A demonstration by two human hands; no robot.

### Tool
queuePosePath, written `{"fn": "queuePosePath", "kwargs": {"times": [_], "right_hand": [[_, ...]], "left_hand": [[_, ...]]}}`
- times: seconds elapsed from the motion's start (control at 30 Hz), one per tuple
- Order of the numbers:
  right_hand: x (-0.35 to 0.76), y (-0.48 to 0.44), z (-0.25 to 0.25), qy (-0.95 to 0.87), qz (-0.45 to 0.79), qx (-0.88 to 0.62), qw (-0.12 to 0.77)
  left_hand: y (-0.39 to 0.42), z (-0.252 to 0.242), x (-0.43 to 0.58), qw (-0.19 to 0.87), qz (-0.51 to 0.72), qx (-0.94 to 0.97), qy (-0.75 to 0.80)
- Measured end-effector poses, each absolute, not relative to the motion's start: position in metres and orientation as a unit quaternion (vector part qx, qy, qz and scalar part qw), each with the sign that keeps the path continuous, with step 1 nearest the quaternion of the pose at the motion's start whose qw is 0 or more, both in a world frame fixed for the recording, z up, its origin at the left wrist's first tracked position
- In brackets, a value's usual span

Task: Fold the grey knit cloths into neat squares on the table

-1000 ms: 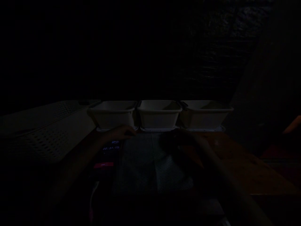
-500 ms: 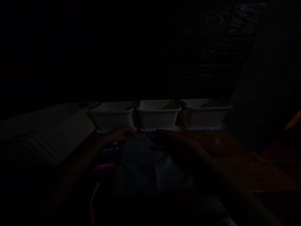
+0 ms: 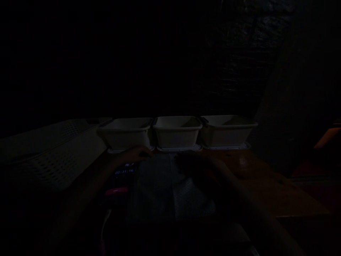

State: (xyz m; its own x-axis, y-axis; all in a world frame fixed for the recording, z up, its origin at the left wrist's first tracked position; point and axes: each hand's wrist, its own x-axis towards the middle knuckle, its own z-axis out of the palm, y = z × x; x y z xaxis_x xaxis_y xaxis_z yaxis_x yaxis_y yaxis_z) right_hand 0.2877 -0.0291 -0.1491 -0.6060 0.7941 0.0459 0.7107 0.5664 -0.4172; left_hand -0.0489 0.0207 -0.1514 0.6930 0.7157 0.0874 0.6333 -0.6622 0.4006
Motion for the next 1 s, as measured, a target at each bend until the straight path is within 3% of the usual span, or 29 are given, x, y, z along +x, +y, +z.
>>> {"fn": "queuePosePath", "kwargs": {"times": [0.23,0.43,0.6,1.0], "right_hand": [[0.276,-0.033,-0.145,-0.870,0.152,-0.425,0.196],[0.233,-0.048,-0.160,-0.929,0.109,-0.334,0.115],[0.223,-0.048,-0.175,-0.928,0.105,-0.357,0.022],[0.250,-0.046,-0.164,-0.914,0.118,-0.388,0.003]], "left_hand": [[0.018,-0.151,-0.047,0.176,0.128,0.904,0.368],[0.020,-0.153,-0.046,0.192,0.129,0.903,0.363],[0.019,-0.152,-0.045,0.195,0.129,0.895,0.379],[0.022,-0.154,-0.049,0.197,0.135,0.892,0.384]]}}
